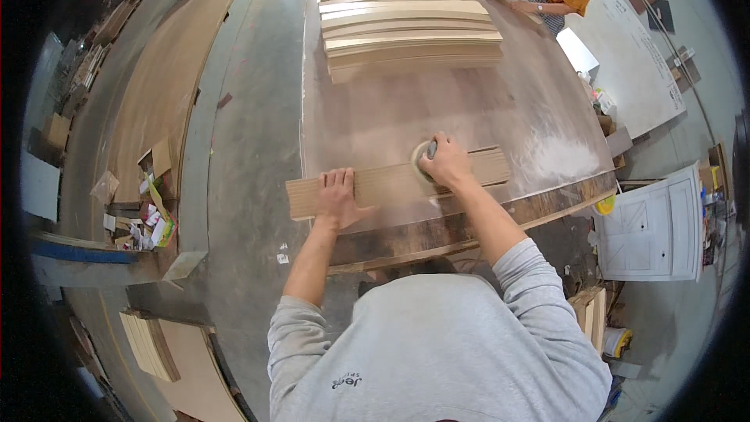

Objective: Sanding wood planks using a hand-held power sander and organizing them on a workbench.

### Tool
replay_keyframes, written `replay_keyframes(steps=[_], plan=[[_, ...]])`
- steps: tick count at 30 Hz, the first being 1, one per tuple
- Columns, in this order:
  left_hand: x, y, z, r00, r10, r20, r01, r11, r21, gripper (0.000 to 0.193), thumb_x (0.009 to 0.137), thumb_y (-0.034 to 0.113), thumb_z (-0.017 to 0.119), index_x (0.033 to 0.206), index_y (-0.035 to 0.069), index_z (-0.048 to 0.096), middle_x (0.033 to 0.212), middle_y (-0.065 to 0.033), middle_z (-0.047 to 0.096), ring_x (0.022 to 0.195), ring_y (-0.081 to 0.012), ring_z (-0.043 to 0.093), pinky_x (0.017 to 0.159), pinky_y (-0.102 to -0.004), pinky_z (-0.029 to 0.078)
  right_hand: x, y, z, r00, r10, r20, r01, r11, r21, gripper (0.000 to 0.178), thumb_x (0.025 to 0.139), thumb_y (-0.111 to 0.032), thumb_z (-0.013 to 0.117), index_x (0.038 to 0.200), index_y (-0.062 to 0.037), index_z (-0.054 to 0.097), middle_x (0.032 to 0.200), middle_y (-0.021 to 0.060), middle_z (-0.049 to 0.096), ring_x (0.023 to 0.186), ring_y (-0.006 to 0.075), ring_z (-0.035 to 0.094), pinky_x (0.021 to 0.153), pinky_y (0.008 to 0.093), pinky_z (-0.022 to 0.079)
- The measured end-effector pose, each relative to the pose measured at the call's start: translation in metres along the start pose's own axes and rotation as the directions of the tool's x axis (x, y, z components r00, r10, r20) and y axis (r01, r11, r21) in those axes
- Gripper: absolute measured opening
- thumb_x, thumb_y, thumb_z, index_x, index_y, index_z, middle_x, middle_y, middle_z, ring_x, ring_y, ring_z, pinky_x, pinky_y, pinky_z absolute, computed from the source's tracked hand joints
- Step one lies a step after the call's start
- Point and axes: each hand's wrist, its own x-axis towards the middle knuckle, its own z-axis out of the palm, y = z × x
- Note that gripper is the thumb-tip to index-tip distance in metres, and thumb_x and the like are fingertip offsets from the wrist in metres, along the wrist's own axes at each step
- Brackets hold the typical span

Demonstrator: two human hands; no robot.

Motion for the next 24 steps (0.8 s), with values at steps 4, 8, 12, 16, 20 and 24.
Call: replay_keyframes(steps=[4, 8, 12, 16, 20, 24], plan=[[0.001, 0.0, 0.002, 0.998, -0.023, 0.059, 0.021, 1.0, 0.02, 0.109, 0.062, 0.073, 0.082, 0.138, 0.0, 0.053, 0.132, -0.0133, 0.058, 0.125, -0.032, 0.051, 0.114, -0.0493, 0.034, -0.011, -0.02, 0.018, 0.998, -0.058, 0.016, 0.058, 0.998, -0.033, 0.059, 0.086, -0.042, 0.072, 0.136, -0.0148, 0.057, 0.13, 0.0214, 0.062, 0.111, 0.0442, 0.068, 0.095, 0.0555, 0.056], [0.003, 0.001, 0.001, 0.998, -0.03, 0.059, 0.03, 1.0, -0.004, 0.111, 0.062, 0.075, 0.082, 0.138, 0.0, 0.052, 0.132, -0.0148, 0.057, 0.125, -0.0332, 0.051, 0.114, -0.0497, 0.034, -0.026, -0.056, 0.037, 0.984, -0.169, 0.049, 0.167, 0.985, 0.042, 0.056, 0.085, -0.037, 0.073, 0.135, -0.0166, 0.059, 0.131, 0.0214, 0.061, 0.11, 0.0458, 0.069, 0.095, 0.0558, 0.056], [0.004, 0.001, -0.001, 0.995, -0.054, 0.088, 0.057, 0.997, -0.041, 0.111, 0.06, 0.075, 0.084, 0.136, -0.001, 0.052, 0.131, -0.0159, 0.057, 0.124, -0.0339, 0.051, 0.113, -0.0499, 0.034, -0.023, -0.045, 0.028, 0.992, -0.069, 0.101, 0.061, 0.995, 0.08, 0.057, 0.084, -0.037, 0.074, 0.136, -0.0158, 0.06, 0.134, 0.0221, 0.06, 0.112, 0.0458, 0.068, 0.101, 0.0541, 0.054], [0.003, 0.001, -0.004, 0.995, -0.039, 0.088, 0.038, 0.999, 0.01, 0.108, 0.063, 0.071, 0.085, 0.137, 0.001, 0.051, 0.131, -0.0171, 0.057, 0.125, -0.0348, 0.05, 0.113, -0.048, 0.035, 0.002, 0.031, 0.002, 0.998, 0.0, 0.057, -0.004, 0.997, 0.08, 0.062, 0.086, -0.044, 0.07, 0.139, -0.0133, 0.06, 0.142, 0.024, 0.056, 0.12, 0.0444, 0.064, 0.105, 0.0517, 0.052], [0.001, 0.002, -0.004, 0.997, -0.027, 0.066, 0.025, 0.999, 0.028, 0.108, 0.062, 0.07, 0.086, 0.138, 0.001, 0.051, 0.131, -0.0163, 0.057, 0.126, -0.0343, 0.05, 0.114, -0.0476, 0.035, 0.016, 0.129, -0.027, 0.975, 0.159, -0.157, -0.156, 0.987, 0.035, 0.07, 0.085, -0.048, 0.069, 0.144, -0.011, 0.059, 0.131, 0.0253, 0.066, 0.123, 0.0412, 0.064, 0.106, 0.0492, 0.052], [0.001, 0.003, -0.007, 0.999, -0.014, 0.047, 0.011, 0.999, 0.053, 0.108, 0.063, 0.069, 0.086, 0.139, 0.0, 0.051, 0.133, -0.0165, 0.057, 0.128, -0.0341, 0.05, 0.116, -0.0475, 0.034, 0.022, 0.209, -0.072, 0.935, 0.342, -0.096, -0.349, 0.935, -0.07, 0.069, 0.085, -0.046, 0.07, 0.142, -0.0073, 0.06, 0.132, 0.0245, 0.067, 0.123, 0.0409, 0.064, 0.106, 0.0487, 0.052]])
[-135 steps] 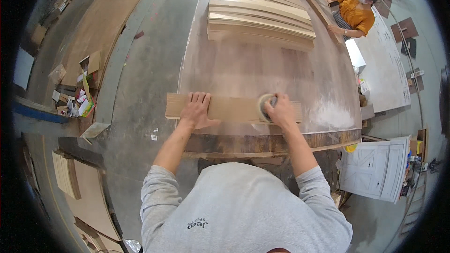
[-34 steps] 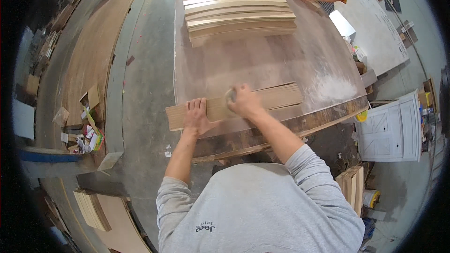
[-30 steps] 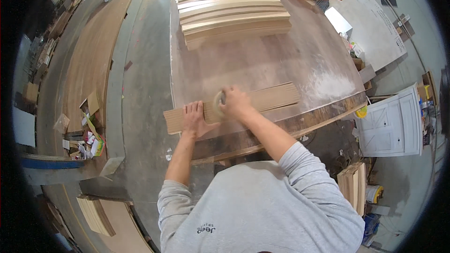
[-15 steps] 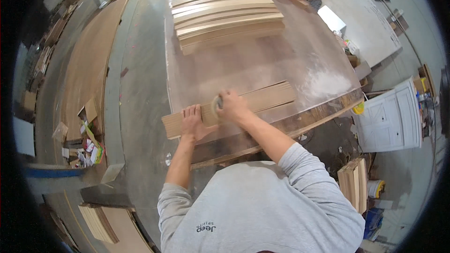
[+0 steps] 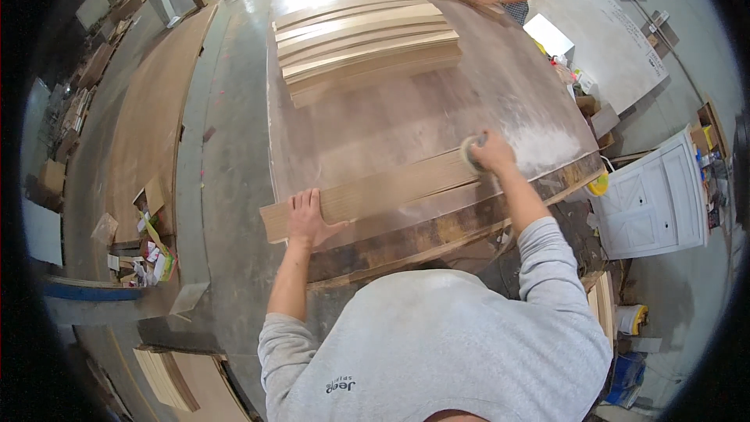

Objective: Sanding wood planks using a hand-held power sander and organizing them on a workbench.

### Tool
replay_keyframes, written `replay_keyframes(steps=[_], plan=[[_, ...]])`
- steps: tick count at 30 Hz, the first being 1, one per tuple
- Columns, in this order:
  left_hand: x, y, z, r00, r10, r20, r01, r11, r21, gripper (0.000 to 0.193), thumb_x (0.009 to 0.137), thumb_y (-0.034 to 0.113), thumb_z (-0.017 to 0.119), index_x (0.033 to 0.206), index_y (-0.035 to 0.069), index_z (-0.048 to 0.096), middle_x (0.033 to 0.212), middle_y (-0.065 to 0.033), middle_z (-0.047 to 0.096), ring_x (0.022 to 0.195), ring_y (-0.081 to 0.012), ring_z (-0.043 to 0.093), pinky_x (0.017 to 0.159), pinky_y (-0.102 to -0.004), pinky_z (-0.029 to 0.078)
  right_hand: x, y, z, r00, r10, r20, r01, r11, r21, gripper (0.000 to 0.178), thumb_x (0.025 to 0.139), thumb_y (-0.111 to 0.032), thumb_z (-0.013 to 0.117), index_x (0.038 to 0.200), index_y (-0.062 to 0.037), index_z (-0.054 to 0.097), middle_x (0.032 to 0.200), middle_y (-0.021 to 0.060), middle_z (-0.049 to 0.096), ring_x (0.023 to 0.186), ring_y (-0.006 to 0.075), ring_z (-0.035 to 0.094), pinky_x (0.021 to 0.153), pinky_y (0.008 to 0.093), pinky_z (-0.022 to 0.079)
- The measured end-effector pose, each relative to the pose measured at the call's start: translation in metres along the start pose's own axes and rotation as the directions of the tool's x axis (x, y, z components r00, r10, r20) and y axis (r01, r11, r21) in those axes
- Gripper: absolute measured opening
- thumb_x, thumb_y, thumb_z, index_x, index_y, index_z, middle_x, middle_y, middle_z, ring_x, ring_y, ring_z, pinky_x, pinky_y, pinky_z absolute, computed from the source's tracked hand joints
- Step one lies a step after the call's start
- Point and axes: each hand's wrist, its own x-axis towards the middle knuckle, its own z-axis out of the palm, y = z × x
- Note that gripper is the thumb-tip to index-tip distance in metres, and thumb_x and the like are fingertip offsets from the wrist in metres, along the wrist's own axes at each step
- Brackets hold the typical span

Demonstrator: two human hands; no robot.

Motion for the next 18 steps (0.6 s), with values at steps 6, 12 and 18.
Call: replay_keyframes(steps=[6, 12, 18], plan=[[0.0, 0.0, -0.005, 0.999, -0.015, 0.043, 0.017, 1.0, -0.025, 0.108, 0.06, 0.066, 0.087, 0.139, 0.0, 0.052, 0.134, -0.0166, 0.057, 0.131, -0.0346, 0.048, 0.116, -0.0484, 0.034, -0.002, 0.088, -0.012, 0.997, 0.063, 0.036, -0.064, 0.998, 0.024, 0.068, 0.087, -0.049, 0.066, 0.141, -0.0093, 0.06, 0.136, 0.0256, 0.064, 0.124, 0.0432, 0.063, 0.104, 0.0503, 0.052], [-0.003, 0.0, -0.003, 0.997, -0.033, 0.062, 0.031, 0.999, 0.034, 0.113, 0.061, 0.068, 0.086, 0.143, 0.001, 0.048, 0.138, -0.0173, 0.055, 0.134, -0.037, 0.047, 0.122, -0.0522, 0.03, -0.004, 0.103, -0.024, 0.999, -0.036, 0.023, 0.04, 0.983, -0.181, 0.072, 0.085, -0.051, 0.071, 0.143, -0.0098, 0.058, 0.145, 0.0242, 0.056, 0.135, 0.0416, 0.054, 0.11, 0.0558, 0.044], [-0.003, 0.005, -0.011, 0.987, -0.071, 0.142, 0.06, 0.995, 0.083, 0.118, 0.063, 0.072, 0.083, 0.147, 0.0, 0.044, 0.141, -0.0187, 0.053, 0.136, -0.0376, 0.047, 0.125, -0.0562, 0.025, -0.015, 0.014, 0.023, 0.606, -0.795, 0.005, 0.793, 0.604, -0.078, 0.1, 0.071, -0.063, 0.083, 0.15, -0.0115, 0.052, 0.159, 0.0181, 0.044, 0.149, 0.0401, 0.036, 0.126, 0.0596, 0.022]])
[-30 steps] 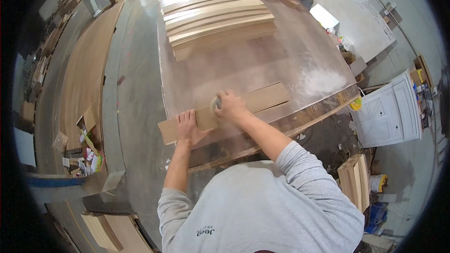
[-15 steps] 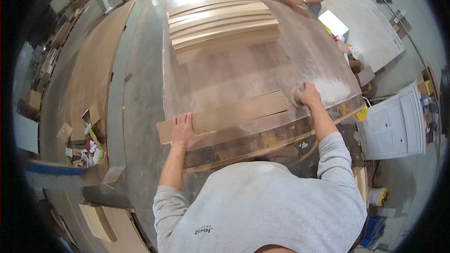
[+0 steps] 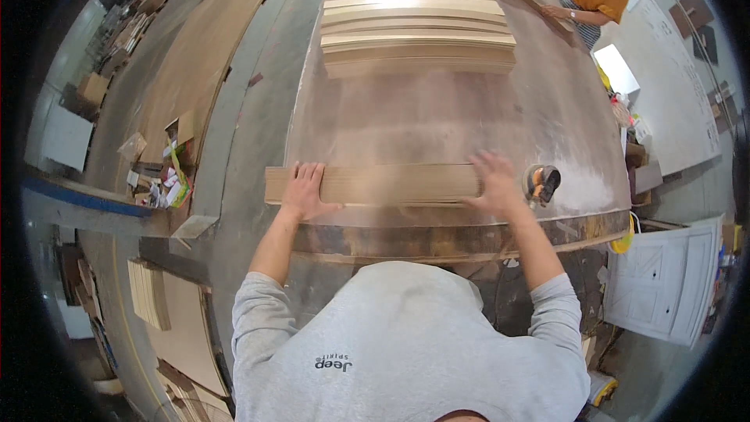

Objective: Sanding wood planks using a hand-held power sander and organizing them on a workbench.

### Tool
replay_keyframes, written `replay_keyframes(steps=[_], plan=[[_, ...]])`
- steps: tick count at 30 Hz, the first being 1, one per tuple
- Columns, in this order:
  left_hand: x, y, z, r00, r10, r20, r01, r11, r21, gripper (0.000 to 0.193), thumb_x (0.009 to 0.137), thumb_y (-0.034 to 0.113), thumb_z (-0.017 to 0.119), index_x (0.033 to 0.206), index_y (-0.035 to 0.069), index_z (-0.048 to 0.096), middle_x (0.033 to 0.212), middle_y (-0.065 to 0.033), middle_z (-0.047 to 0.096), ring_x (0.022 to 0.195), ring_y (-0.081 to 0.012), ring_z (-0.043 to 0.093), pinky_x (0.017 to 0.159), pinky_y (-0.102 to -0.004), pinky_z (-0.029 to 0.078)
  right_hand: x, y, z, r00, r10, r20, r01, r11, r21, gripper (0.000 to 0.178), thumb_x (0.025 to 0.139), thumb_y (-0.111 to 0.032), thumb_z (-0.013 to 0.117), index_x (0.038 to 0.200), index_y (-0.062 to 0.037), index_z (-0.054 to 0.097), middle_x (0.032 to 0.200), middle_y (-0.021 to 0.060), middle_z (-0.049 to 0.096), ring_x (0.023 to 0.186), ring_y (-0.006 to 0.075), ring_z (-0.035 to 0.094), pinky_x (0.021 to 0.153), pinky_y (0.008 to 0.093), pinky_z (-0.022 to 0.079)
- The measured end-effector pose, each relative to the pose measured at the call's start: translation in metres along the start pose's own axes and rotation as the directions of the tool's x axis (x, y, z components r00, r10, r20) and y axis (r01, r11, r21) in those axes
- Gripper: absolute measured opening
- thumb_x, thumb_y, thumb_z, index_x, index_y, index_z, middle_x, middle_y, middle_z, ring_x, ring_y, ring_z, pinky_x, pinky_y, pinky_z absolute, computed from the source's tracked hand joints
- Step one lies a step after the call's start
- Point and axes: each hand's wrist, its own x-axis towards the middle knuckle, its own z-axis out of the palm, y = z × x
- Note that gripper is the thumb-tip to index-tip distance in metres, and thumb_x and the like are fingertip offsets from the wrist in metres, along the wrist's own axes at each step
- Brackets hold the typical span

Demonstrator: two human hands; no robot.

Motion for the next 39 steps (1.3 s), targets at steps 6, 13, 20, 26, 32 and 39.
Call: replay_keyframes(steps=[6, 13, 20, 26, 32, 39], plan=[[-0.001, 0.004, -0.017, 0.985, -0.062, 0.161, 0.064, 0.998, -0.011, 0.118, 0.07, 0.074, 0.079, 0.155, 0.003, 0.039, 0.157, -0.018, 0.045, 0.153, -0.0337, 0.035, 0.13, -0.0578, 0.017, 0.034, -0.034, 0.042, 0.971, -0.163, 0.177, 0.161, 0.987, 0.027, 0.116, 0.064, -0.068, 0.085, 0.158, -0.0127, 0.044, 0.151, 0.0155, 0.048, 0.141, 0.0382, 0.042, 0.122, 0.0575, 0.025], [0.032, 0.093, 0.005, 0.965, -0.036, 0.262, 0.026, 0.999, 0.042, 0.116, 0.077, 0.072, 0.074, 0.161, 0.002, 0.035, 0.163, -0.0212, 0.041, 0.157, -0.0388, 0.028, 0.13, -0.063, 0.007, 0.035, -0.034, 0.035, 0.969, -0.216, 0.119, 0.202, 0.973, 0.114, 0.11, 0.062, -0.056, 0.091, 0.154, -0.0139, 0.049, 0.137, 0.0117, 0.058, 0.13, 0.0331, 0.05, 0.108, 0.0489, 0.036], [0.079, 0.203, 0.057, 0.991, 0.109, -0.072, -0.122, 0.97, -0.21, 0.107, 0.081, 0.066, 0.074, 0.156, -0.002, 0.041, 0.152, -0.0218, 0.049, 0.145, -0.0431, 0.04, 0.125, -0.058, 0.025, 0.032, -0.033, 0.038, 0.975, -0.203, 0.089, 0.189, 0.971, 0.143, 0.108, 0.06, -0.05, 0.093, 0.152, -0.0149, 0.05, 0.136, 0.0105, 0.058, 0.13, 0.0327, 0.051, 0.109, 0.0468, 0.037], [0.078, 0.202, 0.046, 0.991, 0.12, -0.066, -0.129, 0.98, -0.151, 0.108, 0.08, 0.069, 0.073, 0.156, 0.0, 0.041, 0.144, -0.0202, 0.052, 0.14, -0.0371, 0.044, 0.124, -0.0528, 0.028, 0.033, -0.013, 0.016, 0.944, -0.269, 0.193, 0.226, 0.95, 0.216, 0.099, 0.064, -0.042, 0.091, 0.151, -0.0134, 0.052, 0.142, 0.0112, 0.058, 0.134, 0.0353, 0.051, 0.113, 0.0494, 0.037], [0.081, 0.206, 0.057, 0.994, 0.103, -0.047, -0.109, 0.979, -0.169, 0.11, 0.075, 0.069, 0.077, 0.155, 0.001, 0.043, 0.141, -0.0187, 0.053, 0.138, -0.0373, 0.044, 0.124, -0.0512, 0.026, -0.009, 0.079, -0.031, 0.796, 0.498, -0.345, -0.556, 0.827, -0.088, 0.065, 0.09, -0.038, 0.072, 0.149, -0.0158, 0.057, 0.151, 0.0169, 0.056, 0.137, 0.0401, 0.051, 0.115, 0.0529, 0.04], [0.086, 0.209, 0.063, 0.99, 0.113, -0.085, -0.126, 0.977, -0.171, 0.111, 0.073, 0.073, 0.077, 0.152, 0.001, 0.048, 0.14, -0.0185, 0.054, 0.138, -0.0377, 0.044, 0.124, -0.0535, 0.025, -0.027, 0.147, -0.016, 0.634, 0.773, 0.01, -0.772, 0.633, 0.051, 0.078, 0.092, -0.049, 0.065, 0.156, -0.0103, 0.045, 0.15, 0.0232, 0.054, 0.131, 0.0439, 0.058, 0.111, 0.0502, 0.046]])
